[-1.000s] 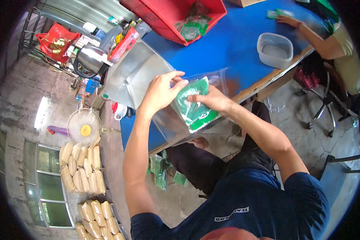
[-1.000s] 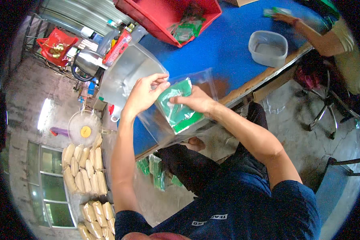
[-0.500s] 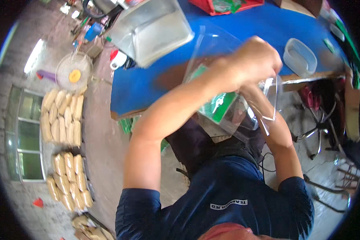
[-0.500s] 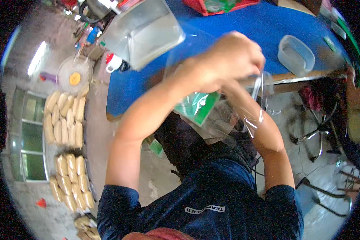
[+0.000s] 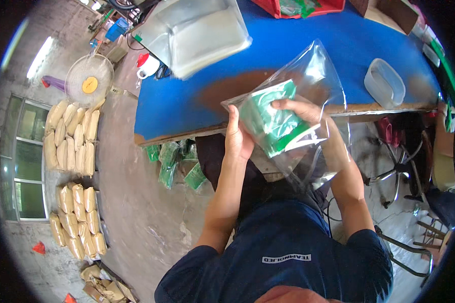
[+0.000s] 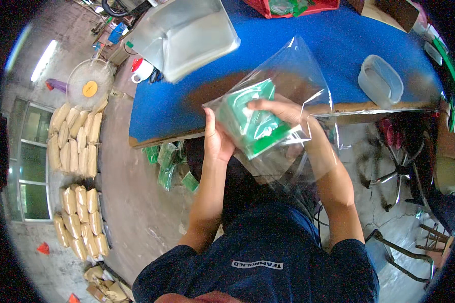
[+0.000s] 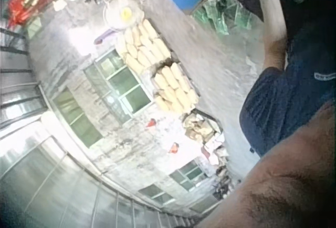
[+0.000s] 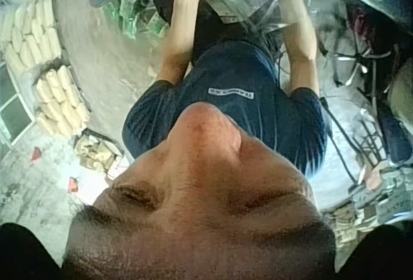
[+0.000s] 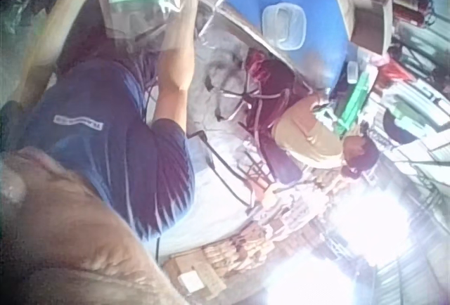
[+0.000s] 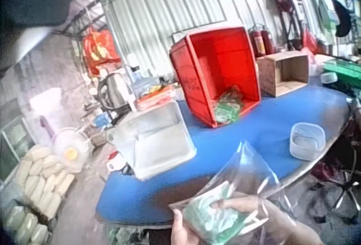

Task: The recorder is counting and packing small green plastic products into larger transparent plastic bags.

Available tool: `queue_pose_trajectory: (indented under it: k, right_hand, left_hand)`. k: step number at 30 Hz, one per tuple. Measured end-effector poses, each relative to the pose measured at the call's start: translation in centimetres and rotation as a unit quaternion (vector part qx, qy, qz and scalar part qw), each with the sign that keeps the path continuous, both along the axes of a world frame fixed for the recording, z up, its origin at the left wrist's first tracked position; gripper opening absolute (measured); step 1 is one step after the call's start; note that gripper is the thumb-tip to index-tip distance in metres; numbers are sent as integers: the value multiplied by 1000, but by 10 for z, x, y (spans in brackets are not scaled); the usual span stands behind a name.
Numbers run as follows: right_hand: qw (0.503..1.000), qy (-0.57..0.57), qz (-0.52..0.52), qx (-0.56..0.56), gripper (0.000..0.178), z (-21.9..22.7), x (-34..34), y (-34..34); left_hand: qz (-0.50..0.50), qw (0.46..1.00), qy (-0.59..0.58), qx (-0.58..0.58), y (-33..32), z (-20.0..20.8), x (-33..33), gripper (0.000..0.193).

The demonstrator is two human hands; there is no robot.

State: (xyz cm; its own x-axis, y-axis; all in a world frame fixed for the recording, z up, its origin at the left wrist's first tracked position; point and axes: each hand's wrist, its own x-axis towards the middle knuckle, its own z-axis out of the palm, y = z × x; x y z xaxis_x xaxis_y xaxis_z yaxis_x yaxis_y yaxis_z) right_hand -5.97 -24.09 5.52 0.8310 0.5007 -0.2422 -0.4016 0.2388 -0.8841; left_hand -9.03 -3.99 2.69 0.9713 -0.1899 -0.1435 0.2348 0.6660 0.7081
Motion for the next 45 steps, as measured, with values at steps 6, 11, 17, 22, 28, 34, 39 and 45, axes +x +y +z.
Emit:
queue_pose_trajectory:
  k: [6,11,17,22,28,34,39,45]
  right_hand:
    - [998,39,-33,-37,87,-4,7,11]
    - [887,204,-150,387,77,-27,-10,23]
    - [880,153,-131,431,82,-13,-21,45]
    - [886,219,-60,404,69,-21,-13,40]
    - [973,112,-110,169,47,-28,-20,17]
    - [937,-334,-82,-55,36,-92,-41,52]
    - [972,-156,7,-178,36,-67,-78,76]
    - [999,-47,20,-19,32,-80,-72,80]
  left_hand:
    - [-28,993,107,-43,7,2,5,79]
    - [47,983,165,-64,16,-7,24,64]
    - [27,987,160,-9,20,-14,34,38]
    - [-2,980,191,-60,48,-15,39,34]
    - [-19,980,146,130,63,3,53,36]
    - [67,901,-98,417,112,3,111,39]
    - [10,592,-449,669,91,35,98,34]
    - [-102,407,-501,757,35,-26,117,59]
